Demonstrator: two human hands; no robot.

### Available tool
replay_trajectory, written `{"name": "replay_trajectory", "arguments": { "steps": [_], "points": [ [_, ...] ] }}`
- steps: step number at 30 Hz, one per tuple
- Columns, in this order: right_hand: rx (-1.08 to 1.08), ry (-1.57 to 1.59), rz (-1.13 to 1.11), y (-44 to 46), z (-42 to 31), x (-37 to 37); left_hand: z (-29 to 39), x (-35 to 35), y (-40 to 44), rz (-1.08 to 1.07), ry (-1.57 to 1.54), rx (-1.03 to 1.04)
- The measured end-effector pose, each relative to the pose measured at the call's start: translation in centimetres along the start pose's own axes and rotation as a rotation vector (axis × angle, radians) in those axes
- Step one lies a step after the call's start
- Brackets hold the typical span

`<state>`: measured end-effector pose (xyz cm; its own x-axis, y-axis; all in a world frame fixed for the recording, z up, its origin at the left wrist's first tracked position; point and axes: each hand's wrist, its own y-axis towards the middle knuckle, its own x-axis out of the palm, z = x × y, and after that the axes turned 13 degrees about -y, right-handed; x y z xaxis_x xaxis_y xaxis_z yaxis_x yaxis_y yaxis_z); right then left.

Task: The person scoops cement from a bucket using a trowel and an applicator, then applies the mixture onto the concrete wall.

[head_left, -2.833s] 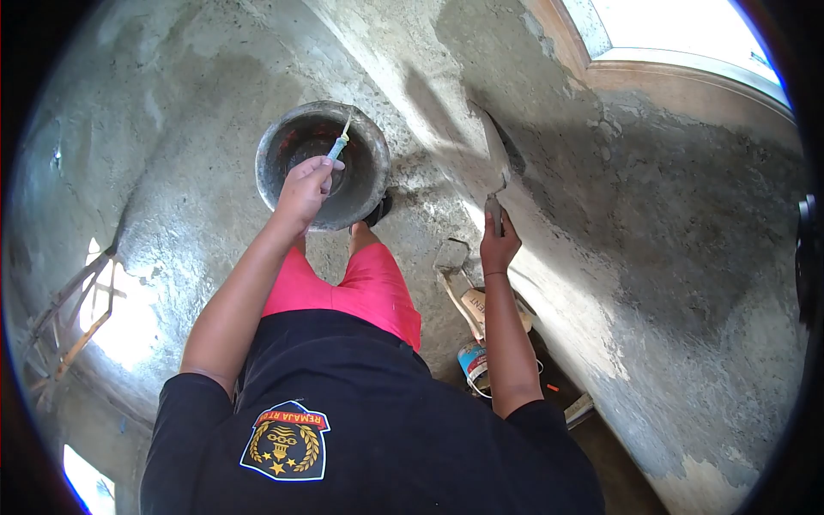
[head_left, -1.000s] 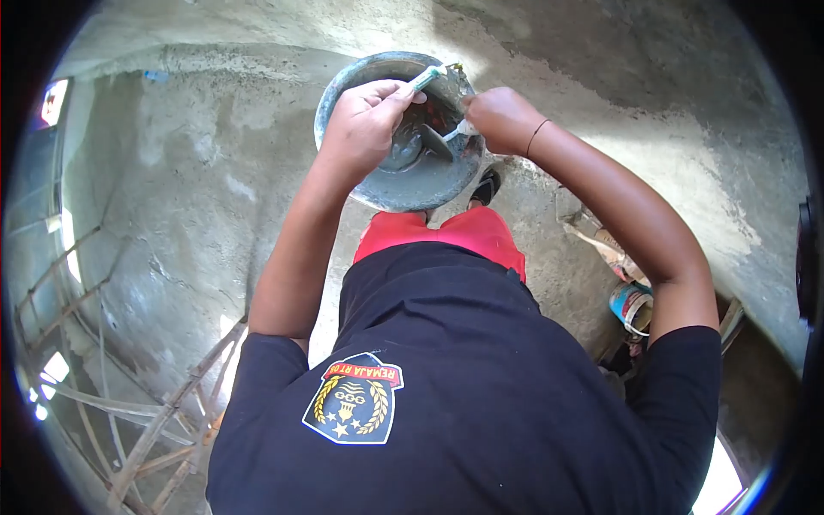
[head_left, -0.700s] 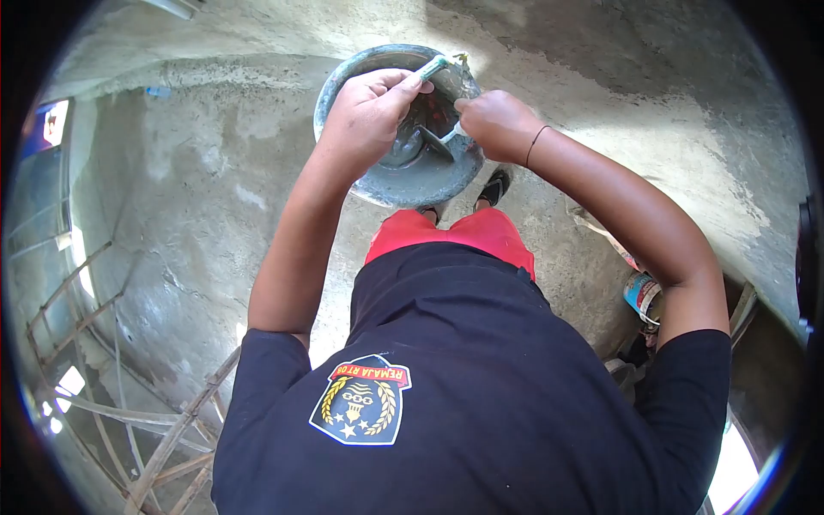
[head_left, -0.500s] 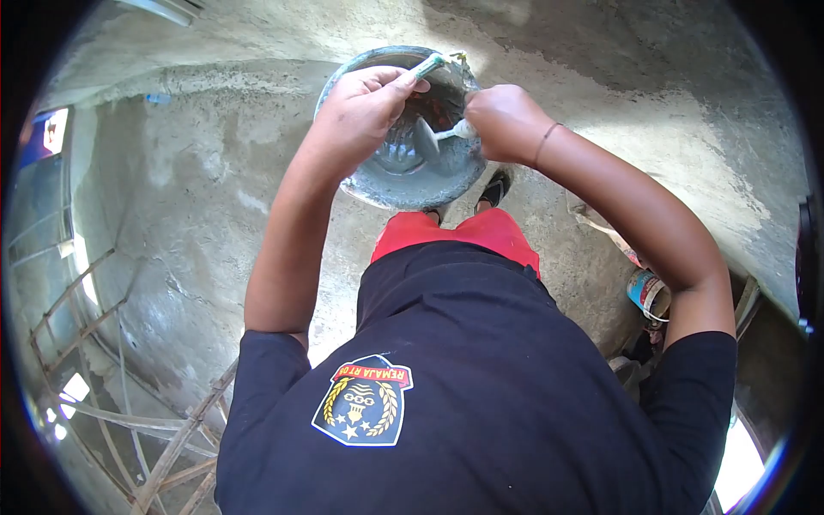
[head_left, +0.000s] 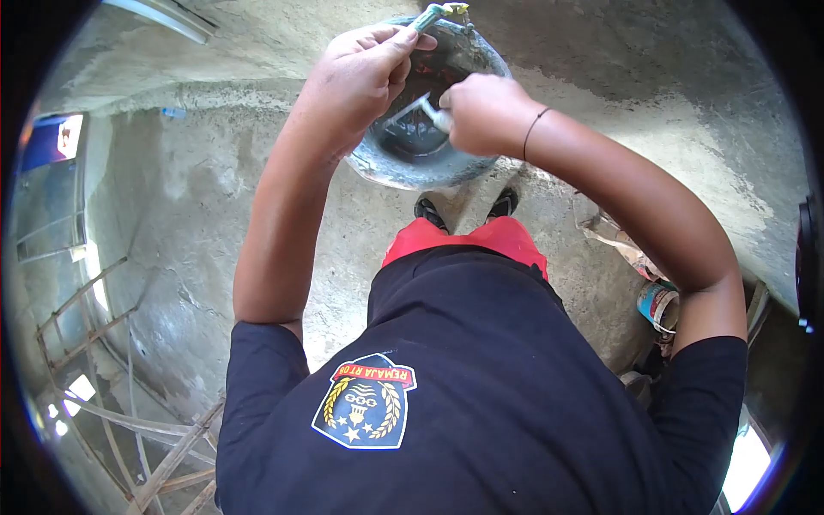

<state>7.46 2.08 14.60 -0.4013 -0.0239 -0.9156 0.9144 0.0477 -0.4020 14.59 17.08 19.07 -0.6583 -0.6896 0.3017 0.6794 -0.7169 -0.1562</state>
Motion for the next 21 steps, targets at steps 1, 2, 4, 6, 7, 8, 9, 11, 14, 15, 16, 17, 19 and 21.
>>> {"name": "replay_trajectory", "arguments": {
  "steps": [1,2,4,6,7,8,9,11,14,15,16,17,19,21],
  "points": [
    [0.024,-0.020,-0.004,0.5,0.4,0.3,0.2,0.4,0.1,-0.004,-0.005,0.005],
    [0.049,-0.039,-0.005,0.9,0.4,0.3,0.4,0.5,0.3,-0.009,-0.007,0.012],
    [0.061,0.000,-0.026,1.7,0.2,1.4,0.0,0.5,0.6,0.002,-0.011,0.049],
    [0.073,0.038,-0.048,2.2,0.6,2.2,-0.5,0.3,1.3,0.014,-0.016,0.085],
    [0.005,0.025,-0.115,2.3,0.9,2.7,-0.8,0.1,1.5,0.046,-0.015,0.071],
    [-0.060,0.012,-0.177,2.0,0.8,2.4,-0.9,-0.2,1.7,0.075,-0.011,0.060],
    [-0.065,0.032,-0.177,1.5,0.9,2.0,-1.1,-0.5,1.7,0.094,0.038,0.091],
    [-0.019,0.071,-0.318,1.2,1.4,0.1,-1.3,-0.9,1.4,0.079,0.005,0.037],
    [0.070,0.086,-0.395,1.6,1.9,0.1,-1.5,-0.2,1.0,0.025,-0.056,-0.042],
    [0.034,0.066,-0.222,2.0,2.1,0.9,-1.5,0.2,0.9,-0.024,-0.078,-0.068],
    [0.000,0.044,-0.046,2.2,2.2,1.5,-1.4,0.7,0.9,-0.026,-0.079,-0.066],
    [0.007,0.038,-0.105,2.5,2.0,1.7,-1.4,1.2,0.9,-0.026,-0.074,-0.045],
    [-0.028,0.017,-0.160,2.4,2.0,2.5,-1.8,1.4,1.5,-0.018,-0.018,0.010],
    [-0.063,0.016,-0.202,1.7,2.0,2.4,-1.8,1.1,1.5,0.014,-0.037,-0.014]
  ]
}}
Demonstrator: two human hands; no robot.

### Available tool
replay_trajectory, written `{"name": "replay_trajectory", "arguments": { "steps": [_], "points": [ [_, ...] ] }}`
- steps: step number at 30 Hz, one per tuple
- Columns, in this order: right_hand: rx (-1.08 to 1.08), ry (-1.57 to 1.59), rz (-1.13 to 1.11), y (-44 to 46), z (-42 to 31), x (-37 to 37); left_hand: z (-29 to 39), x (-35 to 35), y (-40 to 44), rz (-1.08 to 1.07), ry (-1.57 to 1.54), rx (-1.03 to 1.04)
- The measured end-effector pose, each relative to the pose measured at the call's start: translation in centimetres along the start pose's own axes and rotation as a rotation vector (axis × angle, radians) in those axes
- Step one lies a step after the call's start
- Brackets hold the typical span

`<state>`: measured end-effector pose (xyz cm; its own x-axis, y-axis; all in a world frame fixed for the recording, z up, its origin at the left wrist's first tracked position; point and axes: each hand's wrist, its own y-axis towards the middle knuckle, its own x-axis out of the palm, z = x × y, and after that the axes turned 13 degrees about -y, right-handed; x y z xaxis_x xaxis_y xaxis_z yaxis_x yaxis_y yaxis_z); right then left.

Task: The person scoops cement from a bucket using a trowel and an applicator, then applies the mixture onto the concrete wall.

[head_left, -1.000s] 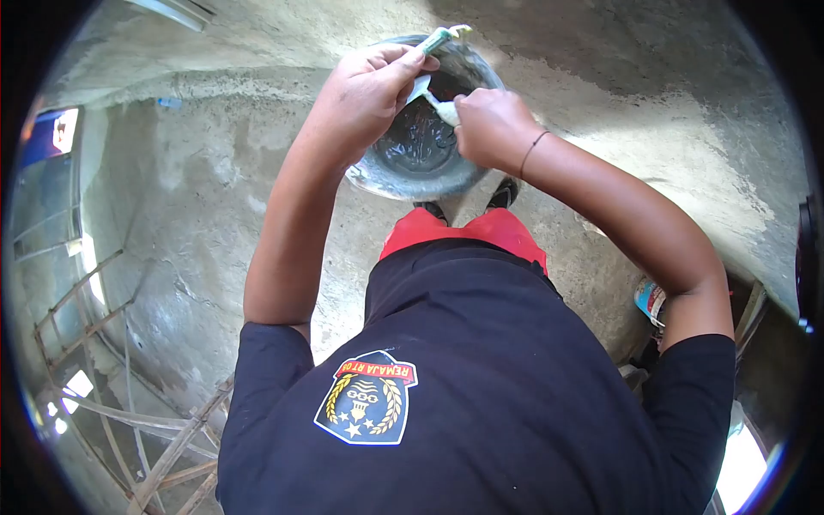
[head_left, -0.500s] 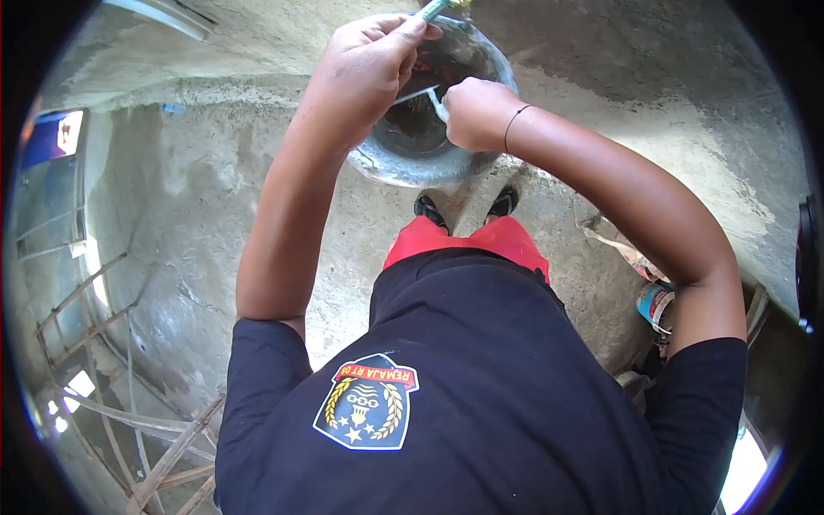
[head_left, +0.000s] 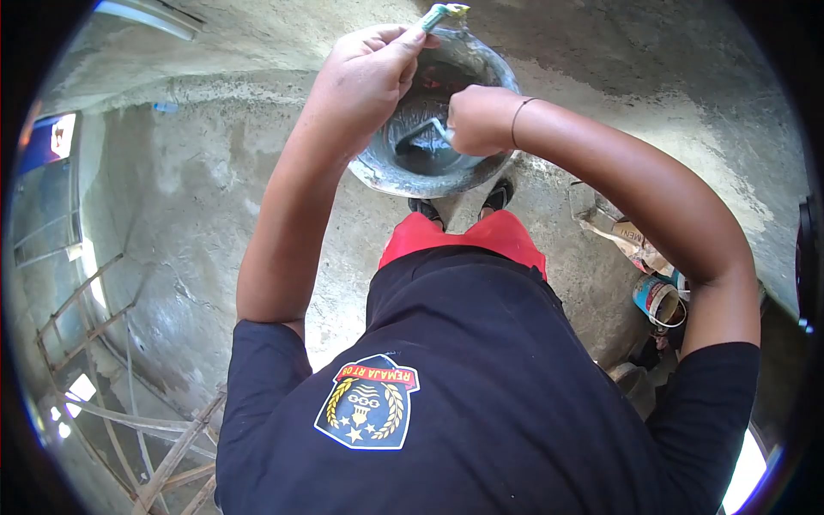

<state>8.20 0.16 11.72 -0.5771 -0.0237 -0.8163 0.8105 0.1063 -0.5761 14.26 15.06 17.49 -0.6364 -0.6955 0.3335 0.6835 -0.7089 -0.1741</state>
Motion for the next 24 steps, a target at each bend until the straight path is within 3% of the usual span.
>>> {"name": "replay_trajectory", "arguments": {
  "steps": [2,5,9,17,24],
  "points": [
    [-0.001,-0.020,-0.205,-0.6,0.5,-0.7,0.1,-0.5,0.2,0.035,-0.022,-0.017],
    [0.050,-0.053,-0.215,-1.1,1.8,-2.4,0.0,-0.5,-0.4,0.030,-0.110,-0.050],
    [0.175,-0.145,0.066,-2.2,2.7,-2.2,-0.2,0.1,-0.3,-0.035,-0.167,-0.079],
    [0.254,0.089,-0.216,-2.4,1.8,-2.1,-1.5,0.2,0.6,0.123,-0.115,0.087],
    [0.247,0.011,-0.339,-3.0,2.2,-2.5,-2.7,0.6,0.5,0.130,-0.028,0.114]
  ]
}}
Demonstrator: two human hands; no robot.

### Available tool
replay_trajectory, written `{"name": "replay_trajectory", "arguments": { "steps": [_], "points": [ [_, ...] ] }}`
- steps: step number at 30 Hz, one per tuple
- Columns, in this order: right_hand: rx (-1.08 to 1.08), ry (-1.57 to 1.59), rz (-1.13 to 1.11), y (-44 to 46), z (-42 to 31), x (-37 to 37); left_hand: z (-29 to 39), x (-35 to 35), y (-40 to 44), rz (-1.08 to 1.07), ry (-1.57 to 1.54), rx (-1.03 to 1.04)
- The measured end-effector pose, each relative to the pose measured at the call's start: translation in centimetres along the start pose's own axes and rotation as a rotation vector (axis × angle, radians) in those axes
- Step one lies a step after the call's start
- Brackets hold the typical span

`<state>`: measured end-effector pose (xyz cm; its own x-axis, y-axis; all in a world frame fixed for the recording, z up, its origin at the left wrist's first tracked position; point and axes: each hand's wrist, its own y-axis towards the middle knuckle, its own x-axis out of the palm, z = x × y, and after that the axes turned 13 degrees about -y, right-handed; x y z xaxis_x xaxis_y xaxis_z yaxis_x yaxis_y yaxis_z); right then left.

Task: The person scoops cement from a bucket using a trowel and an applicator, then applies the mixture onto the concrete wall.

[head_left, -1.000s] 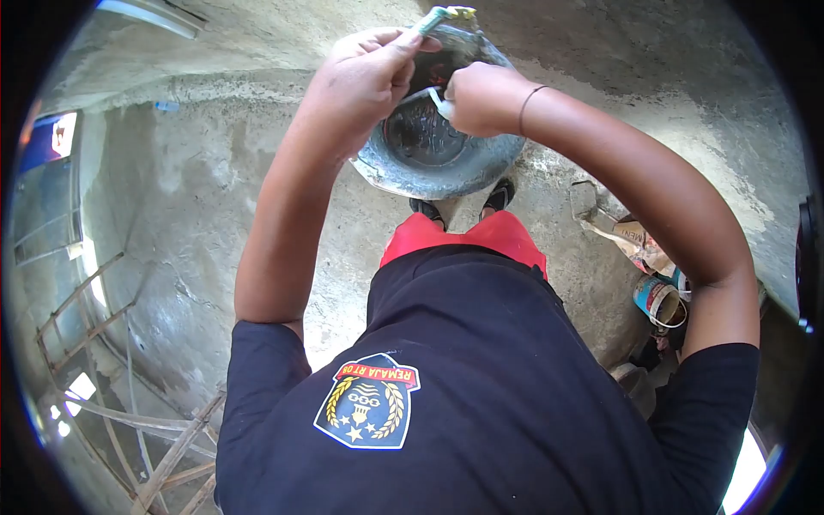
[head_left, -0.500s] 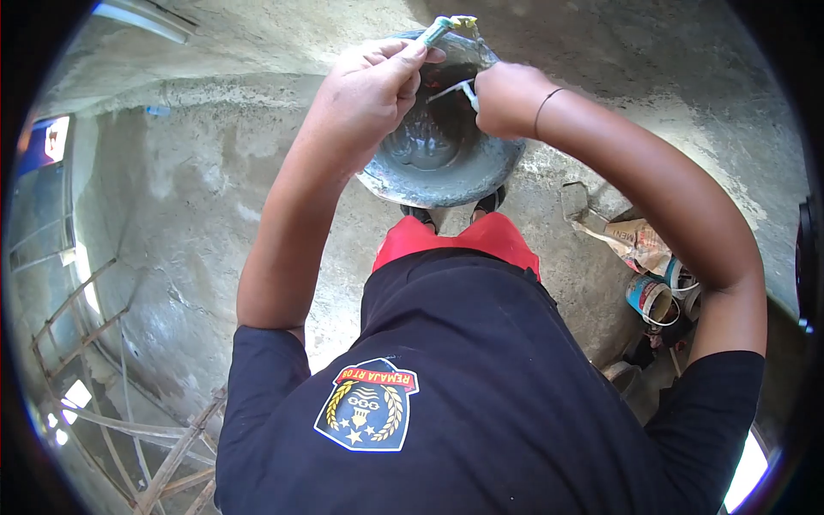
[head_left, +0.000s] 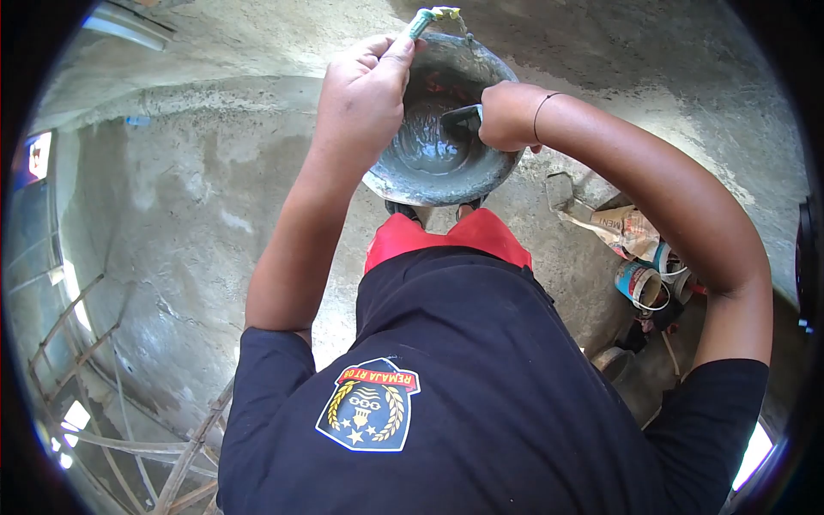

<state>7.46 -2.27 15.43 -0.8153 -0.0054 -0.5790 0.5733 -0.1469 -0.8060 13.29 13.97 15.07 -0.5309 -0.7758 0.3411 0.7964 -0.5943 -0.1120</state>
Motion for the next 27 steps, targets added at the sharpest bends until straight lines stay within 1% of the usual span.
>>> {"name": "replay_trajectory", "arguments": {
  "steps": [3,5,9,10,12,15,16,17,20,21,23,24,27],
  "points": [
    [0.020,0.020,-0.023,-0.7,-0.1,-0.1,-0.3,0.2,0.0,-0.008,-0.023,-0.022],
    [-0.001,-0.080,-0.054,-1.0,-0.3,-0.1,-0.4,0.4,-0.2,-0.006,-0.062,-0.044],
    [-0.042,-0.104,-0.020,-2.4,-0.2,-0.3,-0.8,0.8,-0.5,0.013,-0.071,-0.062],
    [-0.040,-0.108,-0.020,-2.3,0.0,-0.2,-0.8,0.9,-0.5,-0.010,-0.101,-0.072],
    [0.007,0.031,-0.076,-2.1,0.4,-0.1,-0.7,1.1,-0.7,-0.035,-0.132,-0.085],
    [0.039,-0.045,-0.032,-1.8,0.7,-0.8,-0.4,1.5,-0.8,-0.075,-0.172,-0.117],
    [-0.030,-0.203,0.200,-0.7,1.3,0.4,-0.3,1.2,-0.6,-0.092,-0.182,-0.120],
    [-0.030,-0.201,0.203,-0.5,1.2,0.5,-0.2,1.0,-0.3,-0.109,-0.192,-0.124],
    [-0.098,-0.541,0.526,0.6,0.8,0.9,0.5,0.2,0.4,-0.105,-0.172,-0.129],
    [-0.098,-0.536,0.528,1.4,0.8,1.1,0.7,-0.1,0.6,-0.092,-0.143,-0.127],
    [-0.190,-0.630,0.615,2.5,0.4,1.0,1.1,-0.7,0.8,-0.069,-0.093,-0.103],
    [-0.190,-0.687,0.560,2.7,0.0,0.7,1.3,-1.1,0.9,-0.069,-0.080,-0.095],
    [-0.250,-0.709,0.627,3.8,-0.3,0.6,1.7,-1.8,1.0,-0.049,-0.056,-0.083]
  ]
}}
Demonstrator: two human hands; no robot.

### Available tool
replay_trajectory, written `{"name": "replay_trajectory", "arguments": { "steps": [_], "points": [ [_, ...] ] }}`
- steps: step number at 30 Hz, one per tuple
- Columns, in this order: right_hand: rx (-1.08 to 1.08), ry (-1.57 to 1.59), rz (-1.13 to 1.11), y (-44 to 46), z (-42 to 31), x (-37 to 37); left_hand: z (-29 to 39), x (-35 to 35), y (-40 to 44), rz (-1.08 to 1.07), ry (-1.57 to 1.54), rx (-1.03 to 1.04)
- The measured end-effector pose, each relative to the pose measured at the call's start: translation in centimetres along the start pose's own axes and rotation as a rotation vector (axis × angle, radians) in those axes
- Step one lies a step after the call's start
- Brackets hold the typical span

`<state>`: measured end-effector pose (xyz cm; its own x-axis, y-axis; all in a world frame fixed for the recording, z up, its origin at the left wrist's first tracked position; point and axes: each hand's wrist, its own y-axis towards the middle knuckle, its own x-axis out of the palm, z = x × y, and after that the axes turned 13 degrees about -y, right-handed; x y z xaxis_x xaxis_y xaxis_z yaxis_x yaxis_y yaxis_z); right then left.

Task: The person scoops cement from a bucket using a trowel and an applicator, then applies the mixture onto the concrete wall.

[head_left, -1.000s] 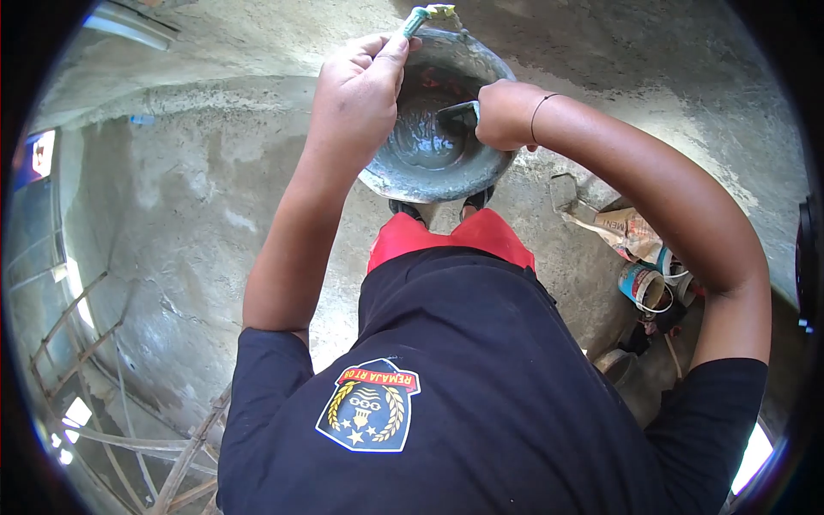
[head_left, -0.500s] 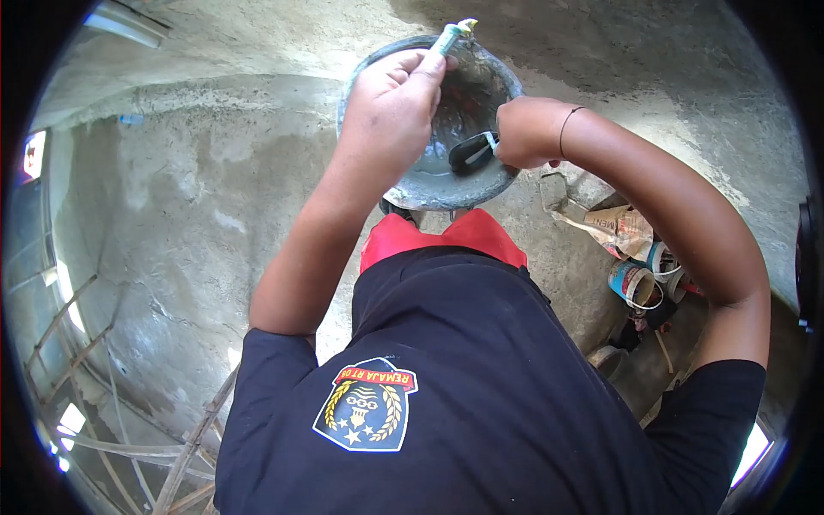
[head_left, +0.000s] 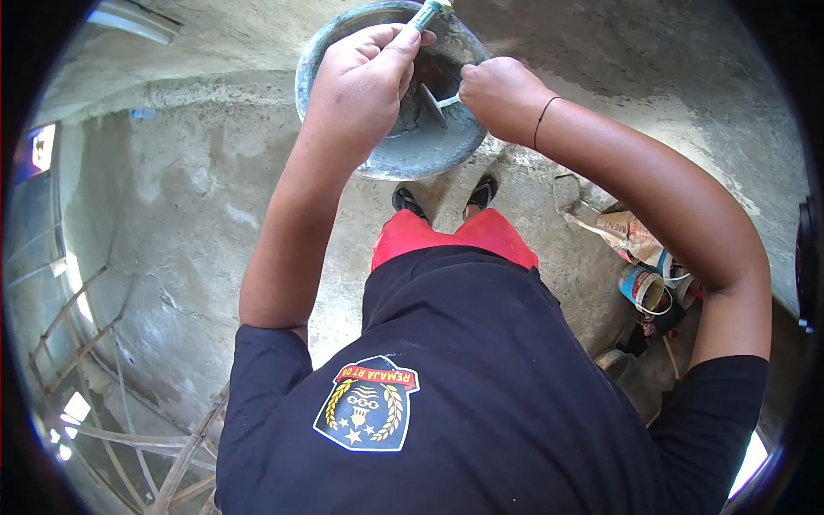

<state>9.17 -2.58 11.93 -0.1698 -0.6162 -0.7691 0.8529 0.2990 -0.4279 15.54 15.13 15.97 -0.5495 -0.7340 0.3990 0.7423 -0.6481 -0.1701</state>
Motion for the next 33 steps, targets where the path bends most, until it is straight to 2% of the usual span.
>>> {"name": "replay_trajectory", "arguments": {
  "steps": [5,8,21,24,27,32,33],
  "points": [
    [-0.031,0.011,0.014,0.6,0.0,0.0,0.2,-0.8,0.0,0.034,0.083,0.078],
    [-0.060,0.007,0.000,0.9,0.1,-0.6,0.6,-1.2,0.2,0.065,-0.062,-0.010],
    [-0.231,0.093,0.063,1.6,3.6,-1.8,0.6,-0.5,-0.8,0.067,-0.010,0.011],
    [-0.276,0.119,0.050,1.2,3.6,-2.2,0.6,-0.7,-1.1,0.027,-0.054,-0.032],
    [-0.327,0.203,0.059,0.6,3.3,-2.1,0.1,-0.7,-1.4,-0.043,0.009,0.041],
    [-0.270,0.213,0.110,0.6,2.1,0.4,0.5,1.7,-2.7,-0.107,-0.104,-0.061],
    [-0.248,0.268,0.179,0.6,2.0,1.3,0.1,1.9,-2.7,-0.120,-0.049,-0.055]
  ]
}}
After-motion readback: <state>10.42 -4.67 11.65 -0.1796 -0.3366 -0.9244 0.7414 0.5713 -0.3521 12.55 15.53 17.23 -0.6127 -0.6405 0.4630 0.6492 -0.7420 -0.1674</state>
